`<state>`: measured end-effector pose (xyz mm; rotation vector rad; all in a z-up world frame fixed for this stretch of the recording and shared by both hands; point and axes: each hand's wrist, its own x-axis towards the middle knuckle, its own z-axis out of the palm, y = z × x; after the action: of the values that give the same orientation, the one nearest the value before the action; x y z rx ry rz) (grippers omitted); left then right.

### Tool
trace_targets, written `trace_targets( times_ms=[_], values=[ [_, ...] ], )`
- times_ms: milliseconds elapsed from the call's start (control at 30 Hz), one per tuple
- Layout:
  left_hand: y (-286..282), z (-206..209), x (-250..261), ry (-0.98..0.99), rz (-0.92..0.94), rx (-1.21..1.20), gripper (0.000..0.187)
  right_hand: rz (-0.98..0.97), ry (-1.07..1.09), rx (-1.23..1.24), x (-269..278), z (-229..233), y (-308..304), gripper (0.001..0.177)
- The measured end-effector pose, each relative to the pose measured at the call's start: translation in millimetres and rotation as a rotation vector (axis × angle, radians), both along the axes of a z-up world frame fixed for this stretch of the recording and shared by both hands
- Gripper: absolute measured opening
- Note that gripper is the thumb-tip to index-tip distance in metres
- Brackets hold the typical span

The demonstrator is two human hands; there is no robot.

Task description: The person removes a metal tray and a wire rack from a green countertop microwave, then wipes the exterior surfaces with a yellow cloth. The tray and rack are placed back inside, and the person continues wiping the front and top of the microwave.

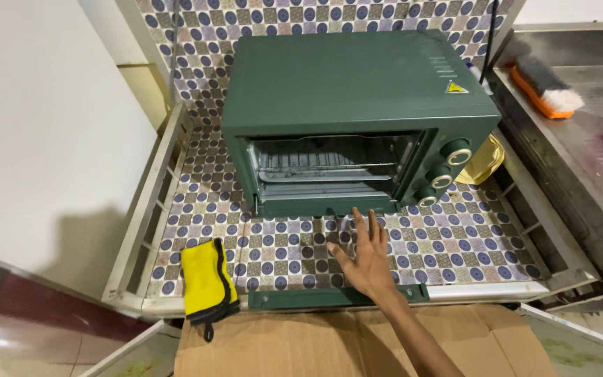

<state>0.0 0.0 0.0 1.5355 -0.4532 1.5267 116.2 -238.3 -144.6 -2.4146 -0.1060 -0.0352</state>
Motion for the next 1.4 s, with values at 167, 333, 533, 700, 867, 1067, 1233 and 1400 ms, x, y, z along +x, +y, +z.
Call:
trace_targets(
  times_ms=[167,333,533,700,867,1067,1233,1400],
  values=[
    [2,8,-16,0.023,-0.004,-0.01,0.02,0.009,-0.125,-0.007,-3,-12,-1,0.095],
    [3,19,-37,0.046,-0.011,-0.016,0.02,0.002,-0.195,-0.003,-2,-22,-3,0.089],
    [0,26,-53,0.074,-0.025,-0.025,0.021,0.008,-0.215,0.001,-4,-25,-5,0.085],
    [0,27,-65,0.112,-0.03,-0.04,0.021,-0.008,-0.173,-0.005,-3,-27,-6,0.084],
    [7,33,-66,0.13,-0.032,-0.033,0.022,0.008,-0.236,-0.009,-4,-30,-11,0.084],
    [13,38,-58,0.102,-0.022,-0.027,0.022,-0.011,-0.185,-0.023,-3,-31,-8,0.082],
    [14,34,-60,0.108,-0.017,-0.034,0.023,-0.001,-0.235,-0.012,-3,-31,-9,0.082],
    [18,30,-65,0.127,-0.001,-0.048,0.024,0.001,-0.224,-0.004,-5,-29,-9,0.081]
  ],
)
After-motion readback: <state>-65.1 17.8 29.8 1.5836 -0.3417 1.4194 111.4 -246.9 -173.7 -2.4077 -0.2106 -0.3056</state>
